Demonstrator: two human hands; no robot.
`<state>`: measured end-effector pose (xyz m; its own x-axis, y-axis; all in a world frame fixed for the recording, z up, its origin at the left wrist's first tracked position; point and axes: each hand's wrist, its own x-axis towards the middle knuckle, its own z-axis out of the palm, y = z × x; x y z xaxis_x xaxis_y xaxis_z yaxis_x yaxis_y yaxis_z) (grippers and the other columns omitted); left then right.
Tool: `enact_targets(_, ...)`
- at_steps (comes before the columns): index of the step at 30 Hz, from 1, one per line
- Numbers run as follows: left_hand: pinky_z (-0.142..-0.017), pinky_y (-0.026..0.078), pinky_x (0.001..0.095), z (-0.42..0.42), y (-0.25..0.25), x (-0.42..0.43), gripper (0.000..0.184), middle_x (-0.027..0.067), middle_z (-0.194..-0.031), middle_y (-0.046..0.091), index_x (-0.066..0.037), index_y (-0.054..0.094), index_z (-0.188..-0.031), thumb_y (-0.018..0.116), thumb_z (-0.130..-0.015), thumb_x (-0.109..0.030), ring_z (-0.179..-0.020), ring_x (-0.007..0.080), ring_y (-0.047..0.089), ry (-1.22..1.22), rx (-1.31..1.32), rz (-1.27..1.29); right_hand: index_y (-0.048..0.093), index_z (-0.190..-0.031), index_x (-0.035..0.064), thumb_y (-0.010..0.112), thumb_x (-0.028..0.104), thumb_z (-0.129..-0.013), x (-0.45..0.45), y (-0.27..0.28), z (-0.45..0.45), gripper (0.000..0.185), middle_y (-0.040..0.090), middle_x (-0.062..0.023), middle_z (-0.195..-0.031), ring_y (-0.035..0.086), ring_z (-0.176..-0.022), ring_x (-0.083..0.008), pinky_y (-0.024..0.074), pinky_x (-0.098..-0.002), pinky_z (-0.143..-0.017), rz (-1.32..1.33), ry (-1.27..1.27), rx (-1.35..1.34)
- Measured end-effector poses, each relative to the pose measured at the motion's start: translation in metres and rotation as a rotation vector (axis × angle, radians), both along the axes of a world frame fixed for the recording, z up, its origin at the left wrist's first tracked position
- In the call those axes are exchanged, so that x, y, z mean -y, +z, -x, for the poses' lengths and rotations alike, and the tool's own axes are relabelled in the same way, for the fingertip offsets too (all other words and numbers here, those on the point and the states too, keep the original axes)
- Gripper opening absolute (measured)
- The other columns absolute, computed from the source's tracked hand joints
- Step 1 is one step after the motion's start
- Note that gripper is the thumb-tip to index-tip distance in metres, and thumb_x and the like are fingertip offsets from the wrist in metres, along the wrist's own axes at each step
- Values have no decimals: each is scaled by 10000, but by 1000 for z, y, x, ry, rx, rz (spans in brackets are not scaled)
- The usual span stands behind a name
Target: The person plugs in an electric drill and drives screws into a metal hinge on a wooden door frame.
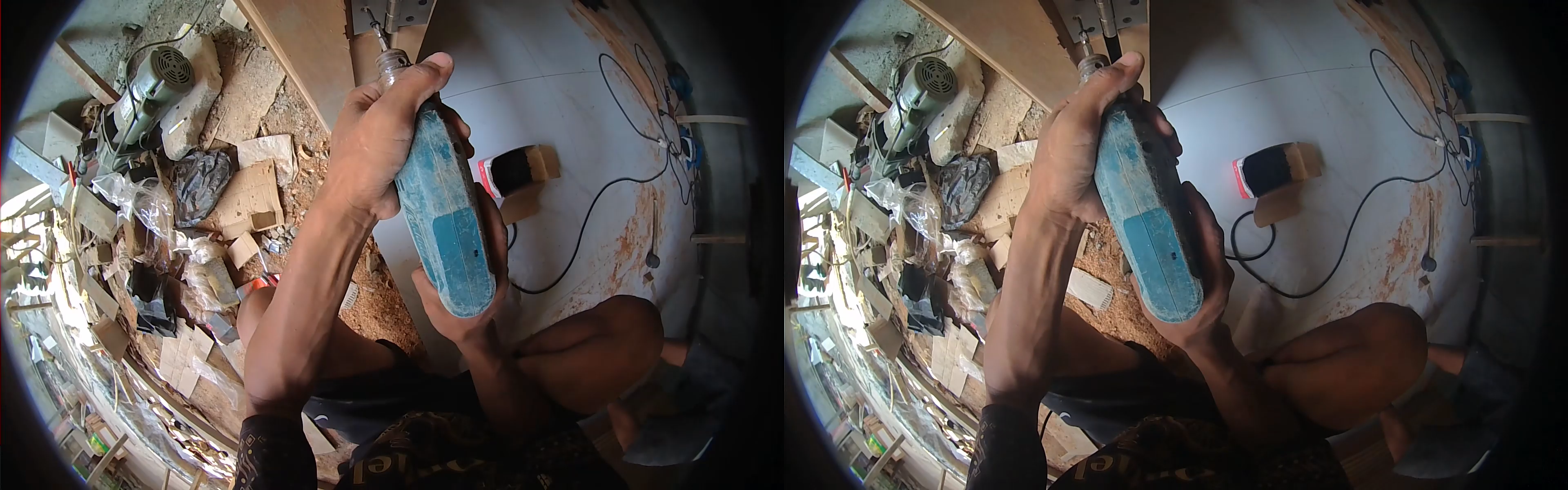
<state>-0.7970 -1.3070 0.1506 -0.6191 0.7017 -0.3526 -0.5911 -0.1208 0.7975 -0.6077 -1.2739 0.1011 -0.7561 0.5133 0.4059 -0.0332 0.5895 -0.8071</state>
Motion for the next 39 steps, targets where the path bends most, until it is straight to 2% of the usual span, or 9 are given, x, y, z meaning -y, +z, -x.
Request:
enact_targets(16,-567,606,415,1,-1,-2,434,163,-725,691,-16,565,-1003,709,-950,-421,-634,269,708,11,28,-48,337,-1511,-106,800,42,-777,-1,3,4,881,515,-286,-1447,586,-1304,-362,473,-446,-1105,-22,-14,5)
enact_targets(28,-583,599,421,5,-1,-2,380,147,-729,695,-47,565,-961,710,-949,-398,-645,280,706,-14,62,-38,326,-1520,-107,804,56,-793,0,12,5,885,516,-282,-1451,588,-1301,-345,488,-415,-1089,9,-5,31)
enact_targets(31,-590,602,428,5,-1,-2,349,148,-723,695,-51,576,-1006,705,-945,-370,-654,288,711,-10,99,-65,353,-1532,-68,712,1,-719,1,11,5,892,468,-257,-1493,491,-1377,-384,411,-498,-1141,56,4,11)
enact_targets(39,-605,612,431,3,5,-2,376,156,-742,700,-52,585,-1129,718,-914,-330,-664,303,717,3,150,-112,328,-1550,-63,716,12,-737,-6,19,3,904,434,-264,-1526,477,-1405,-386,414,-493,-1154,44,43,27)
